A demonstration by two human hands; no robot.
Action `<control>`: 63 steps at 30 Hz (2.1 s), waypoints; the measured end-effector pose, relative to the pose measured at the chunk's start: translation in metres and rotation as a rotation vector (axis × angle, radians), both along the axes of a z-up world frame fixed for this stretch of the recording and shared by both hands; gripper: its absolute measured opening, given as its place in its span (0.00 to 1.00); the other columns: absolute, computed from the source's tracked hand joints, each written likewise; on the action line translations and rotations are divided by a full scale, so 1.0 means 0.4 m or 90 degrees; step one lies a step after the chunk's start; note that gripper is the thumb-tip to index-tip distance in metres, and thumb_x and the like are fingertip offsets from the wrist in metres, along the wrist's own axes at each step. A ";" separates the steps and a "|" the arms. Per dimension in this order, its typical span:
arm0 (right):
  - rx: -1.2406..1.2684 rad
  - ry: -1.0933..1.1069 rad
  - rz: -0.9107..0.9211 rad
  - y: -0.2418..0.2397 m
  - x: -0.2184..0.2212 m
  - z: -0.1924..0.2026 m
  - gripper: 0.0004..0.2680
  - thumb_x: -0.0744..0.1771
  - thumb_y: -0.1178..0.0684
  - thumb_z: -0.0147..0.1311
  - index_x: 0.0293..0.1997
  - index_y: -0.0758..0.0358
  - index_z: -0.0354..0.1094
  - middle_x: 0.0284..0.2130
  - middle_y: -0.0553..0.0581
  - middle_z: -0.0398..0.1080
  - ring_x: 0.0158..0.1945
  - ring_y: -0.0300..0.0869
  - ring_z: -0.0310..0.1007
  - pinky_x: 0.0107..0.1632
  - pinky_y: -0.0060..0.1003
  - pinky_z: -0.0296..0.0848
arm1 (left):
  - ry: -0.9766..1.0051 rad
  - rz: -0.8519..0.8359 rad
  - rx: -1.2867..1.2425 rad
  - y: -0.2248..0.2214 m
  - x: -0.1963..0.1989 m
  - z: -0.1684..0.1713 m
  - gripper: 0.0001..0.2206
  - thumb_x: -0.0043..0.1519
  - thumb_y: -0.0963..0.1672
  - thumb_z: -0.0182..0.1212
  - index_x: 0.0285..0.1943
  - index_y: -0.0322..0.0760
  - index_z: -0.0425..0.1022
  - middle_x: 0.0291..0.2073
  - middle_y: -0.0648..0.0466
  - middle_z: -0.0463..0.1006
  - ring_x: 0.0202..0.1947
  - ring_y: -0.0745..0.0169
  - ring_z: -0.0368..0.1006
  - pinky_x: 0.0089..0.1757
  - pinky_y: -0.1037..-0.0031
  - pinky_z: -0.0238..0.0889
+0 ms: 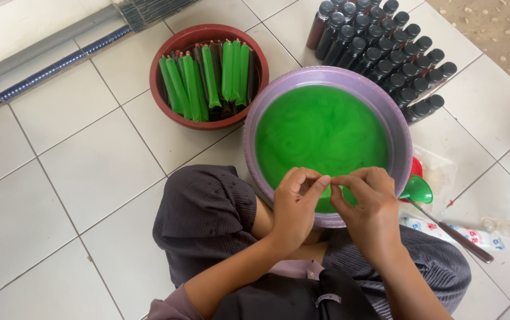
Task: Filling green plastic tubes with liquid using a funnel and ladle and then sealing them manually
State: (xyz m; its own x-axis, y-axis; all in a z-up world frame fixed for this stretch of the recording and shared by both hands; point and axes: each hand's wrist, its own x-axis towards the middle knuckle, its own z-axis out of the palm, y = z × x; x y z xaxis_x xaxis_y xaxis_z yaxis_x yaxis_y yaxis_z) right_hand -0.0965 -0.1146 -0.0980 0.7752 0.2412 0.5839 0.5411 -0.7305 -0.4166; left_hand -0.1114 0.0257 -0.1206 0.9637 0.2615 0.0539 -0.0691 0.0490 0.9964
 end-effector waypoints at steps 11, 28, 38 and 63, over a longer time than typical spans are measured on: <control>0.064 0.244 0.011 -0.041 0.044 0.063 0.03 0.61 0.56 0.67 0.31 0.56 0.76 0.20 0.49 0.75 0.34 0.46 0.76 0.52 0.40 0.71 | -0.303 -0.172 0.175 0.023 0.007 0.008 0.24 0.63 0.38 0.63 0.70 0.36 0.65 0.57 0.45 0.76 0.54 0.42 0.77 0.54 0.53 0.70; 0.281 0.522 0.039 -0.040 0.063 0.056 0.03 0.63 0.58 0.65 0.36 0.66 0.79 0.22 0.57 0.74 0.35 0.40 0.71 0.49 0.40 0.72 | -0.158 -0.221 -0.015 0.043 0.019 -0.014 0.18 0.56 0.39 0.71 0.54 0.39 0.72 0.30 0.47 0.76 0.23 0.59 0.75 0.23 0.74 0.67; 0.379 0.589 0.002 -0.020 0.070 0.022 0.06 0.64 0.57 0.65 0.37 0.71 0.77 0.24 0.58 0.72 0.35 0.41 0.70 0.48 0.37 0.69 | -0.145 -0.258 -0.055 0.068 0.022 -0.031 0.13 0.62 0.38 0.65 0.54 0.36 0.69 0.39 0.38 0.79 0.30 0.47 0.79 0.27 0.65 0.74; 0.574 0.642 0.117 0.081 0.030 -0.310 0.14 0.61 0.68 0.63 0.45 0.65 0.62 0.44 0.58 0.71 0.49 0.40 0.74 0.54 0.32 0.73 | 0.336 -0.095 -0.042 0.074 0.087 -0.120 0.24 0.62 0.49 0.54 0.66 0.37 0.66 0.51 0.53 0.82 0.53 0.62 0.76 0.56 0.69 0.64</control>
State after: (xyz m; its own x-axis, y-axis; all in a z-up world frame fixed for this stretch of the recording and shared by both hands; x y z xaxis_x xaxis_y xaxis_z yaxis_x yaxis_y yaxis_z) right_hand -0.0845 -0.0824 -0.2221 0.9528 0.2256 -0.2033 -0.2199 0.0509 -0.9742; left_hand -0.0764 0.0555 -0.1688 0.8823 0.1062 -0.4586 0.4515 0.0842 0.8883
